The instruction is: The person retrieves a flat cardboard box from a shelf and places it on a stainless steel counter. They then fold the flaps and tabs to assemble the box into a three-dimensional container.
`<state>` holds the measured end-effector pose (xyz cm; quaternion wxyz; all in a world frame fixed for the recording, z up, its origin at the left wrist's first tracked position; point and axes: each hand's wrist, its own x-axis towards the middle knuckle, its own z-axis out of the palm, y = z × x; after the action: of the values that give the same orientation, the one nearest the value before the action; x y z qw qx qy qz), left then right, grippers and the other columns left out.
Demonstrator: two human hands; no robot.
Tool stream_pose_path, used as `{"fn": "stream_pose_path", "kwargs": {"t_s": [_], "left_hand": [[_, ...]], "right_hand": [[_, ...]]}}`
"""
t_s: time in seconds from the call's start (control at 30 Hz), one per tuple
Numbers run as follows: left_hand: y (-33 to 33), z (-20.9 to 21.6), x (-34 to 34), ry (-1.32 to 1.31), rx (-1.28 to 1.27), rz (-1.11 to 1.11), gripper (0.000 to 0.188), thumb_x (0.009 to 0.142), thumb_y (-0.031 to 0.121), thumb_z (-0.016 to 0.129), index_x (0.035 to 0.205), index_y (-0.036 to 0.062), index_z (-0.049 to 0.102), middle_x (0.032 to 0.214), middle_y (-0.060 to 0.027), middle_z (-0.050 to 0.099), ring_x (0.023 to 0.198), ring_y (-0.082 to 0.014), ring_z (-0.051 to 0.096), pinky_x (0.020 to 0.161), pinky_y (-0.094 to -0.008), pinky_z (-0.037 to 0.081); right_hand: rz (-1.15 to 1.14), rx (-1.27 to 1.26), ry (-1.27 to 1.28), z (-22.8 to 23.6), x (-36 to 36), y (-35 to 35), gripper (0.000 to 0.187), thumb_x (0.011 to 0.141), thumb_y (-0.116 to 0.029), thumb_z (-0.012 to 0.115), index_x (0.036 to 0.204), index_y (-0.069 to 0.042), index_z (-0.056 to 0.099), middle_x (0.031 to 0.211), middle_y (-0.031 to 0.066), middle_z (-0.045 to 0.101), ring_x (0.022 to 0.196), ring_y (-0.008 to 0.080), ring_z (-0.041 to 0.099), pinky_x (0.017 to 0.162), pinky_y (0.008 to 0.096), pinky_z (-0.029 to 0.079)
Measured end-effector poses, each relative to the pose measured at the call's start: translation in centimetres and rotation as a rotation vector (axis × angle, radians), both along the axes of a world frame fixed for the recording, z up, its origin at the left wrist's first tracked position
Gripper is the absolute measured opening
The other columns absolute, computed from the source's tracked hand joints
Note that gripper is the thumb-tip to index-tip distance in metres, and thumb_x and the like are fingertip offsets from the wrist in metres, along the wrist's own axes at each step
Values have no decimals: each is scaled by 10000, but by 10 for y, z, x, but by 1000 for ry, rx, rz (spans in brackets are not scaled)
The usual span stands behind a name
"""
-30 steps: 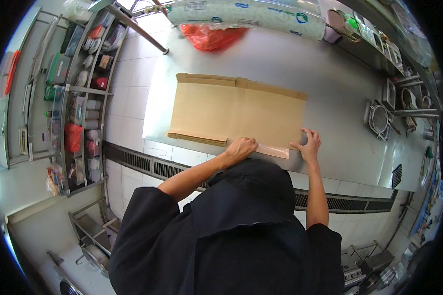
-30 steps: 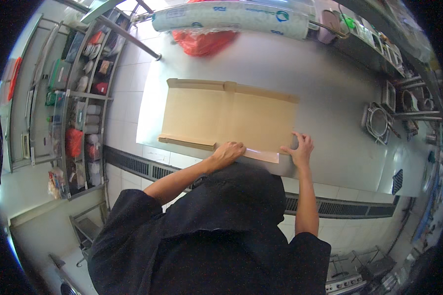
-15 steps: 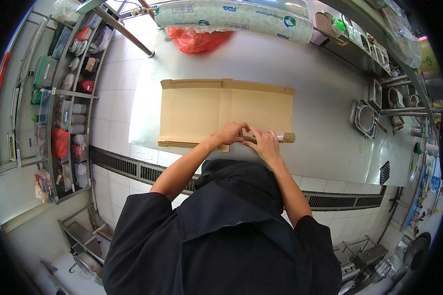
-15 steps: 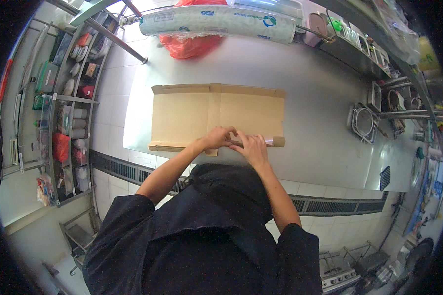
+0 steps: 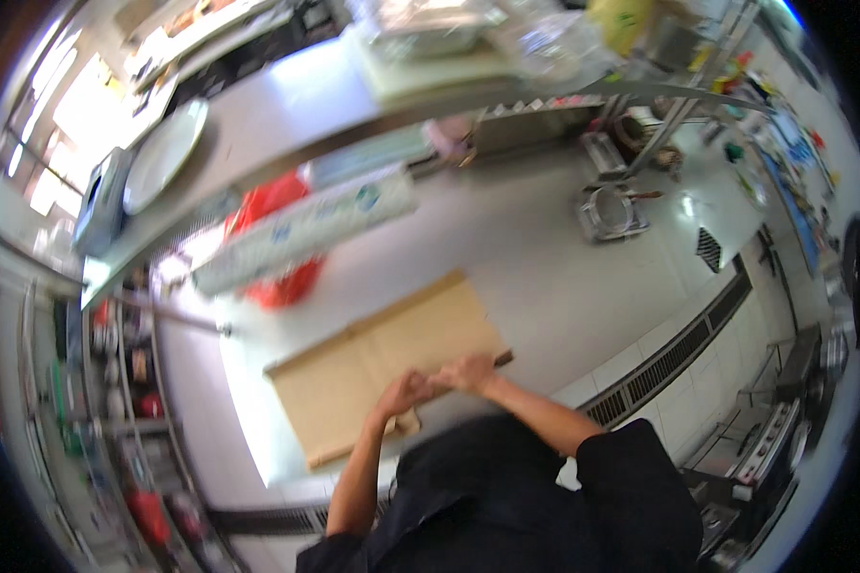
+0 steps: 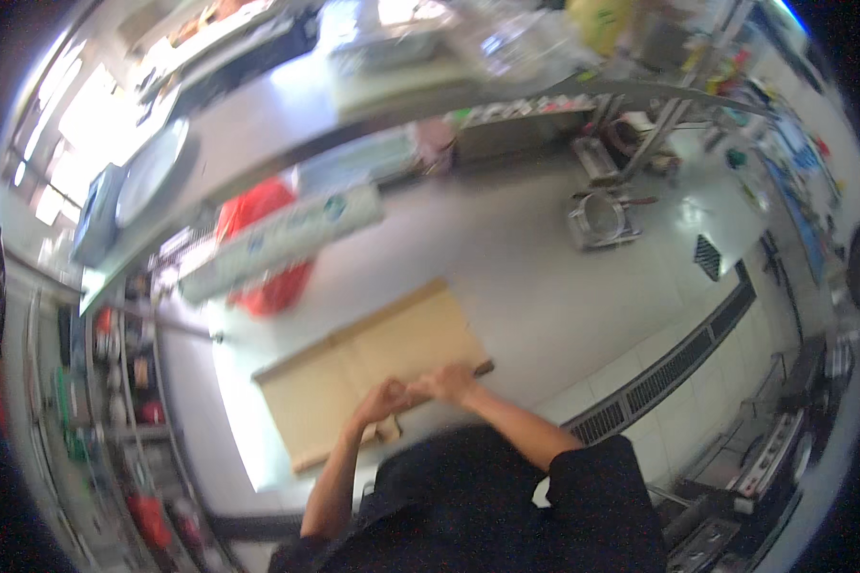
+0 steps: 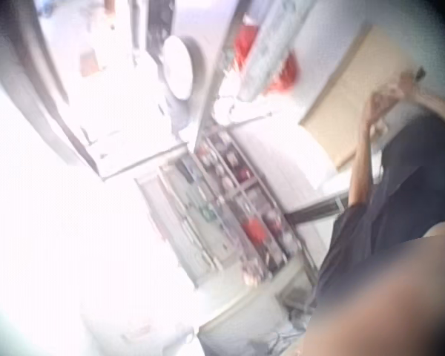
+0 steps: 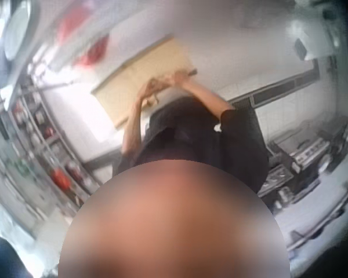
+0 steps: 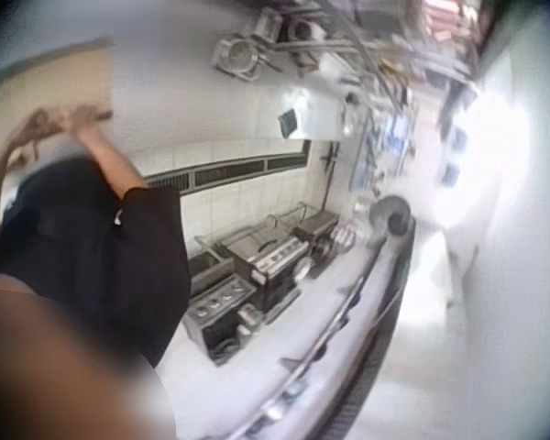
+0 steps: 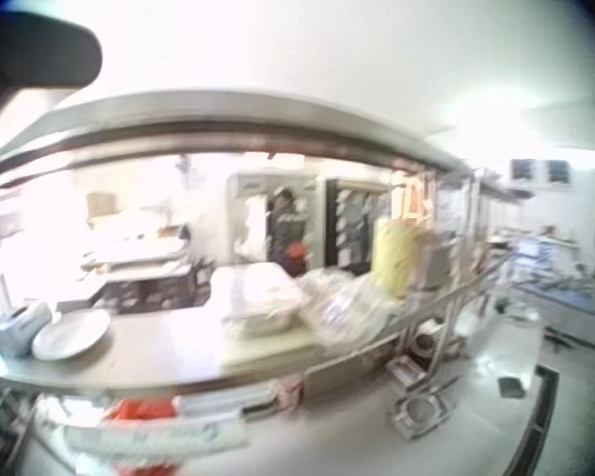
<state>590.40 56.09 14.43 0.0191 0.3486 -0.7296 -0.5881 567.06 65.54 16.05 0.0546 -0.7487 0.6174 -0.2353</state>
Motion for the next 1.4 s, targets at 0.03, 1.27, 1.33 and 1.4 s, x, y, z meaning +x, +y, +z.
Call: {"fn": "stream_pose_path", "kwargs": {"t_s": [0.03,1.27,1.33,1.4], "left_hand": [[1,-2,5,-66,-45,-28,532,841,383,826,1178,63,566,1018,-158,723,992,-303,681,866,-415,519],[28,31,-39,45,-875,125,533,921,360,639,1347,52,553,1350,-261,509,1200,-444,488,1076,-587,323],[51,46,-17,51,-906,143,559,888,321,696,1342,35,536,1277,-254,531,1150,-447,512,1015,-562,380],[72,33,17,11,-922,146,582,878,319,706,1346,26,524,1240,-237,542,1133,-453,523,982,-549,416]], "right_hand": [[-77,147,4,16,8,-2,425,927,-534,630,678,-198,703,606,71,637,546,275,647,491,425,511],[-257,-48,-57,-11,7,1,403,972,-498,556,1044,-121,680,1149,154,628,1128,294,570,997,464,421],[-207,-60,-112,-24,3,7,422,962,-472,600,776,-104,684,883,125,688,852,269,664,799,415,516],[-234,-19,-22,-51,9,7,526,965,-541,548,730,-86,667,768,115,647,753,307,650,720,465,525]]}}
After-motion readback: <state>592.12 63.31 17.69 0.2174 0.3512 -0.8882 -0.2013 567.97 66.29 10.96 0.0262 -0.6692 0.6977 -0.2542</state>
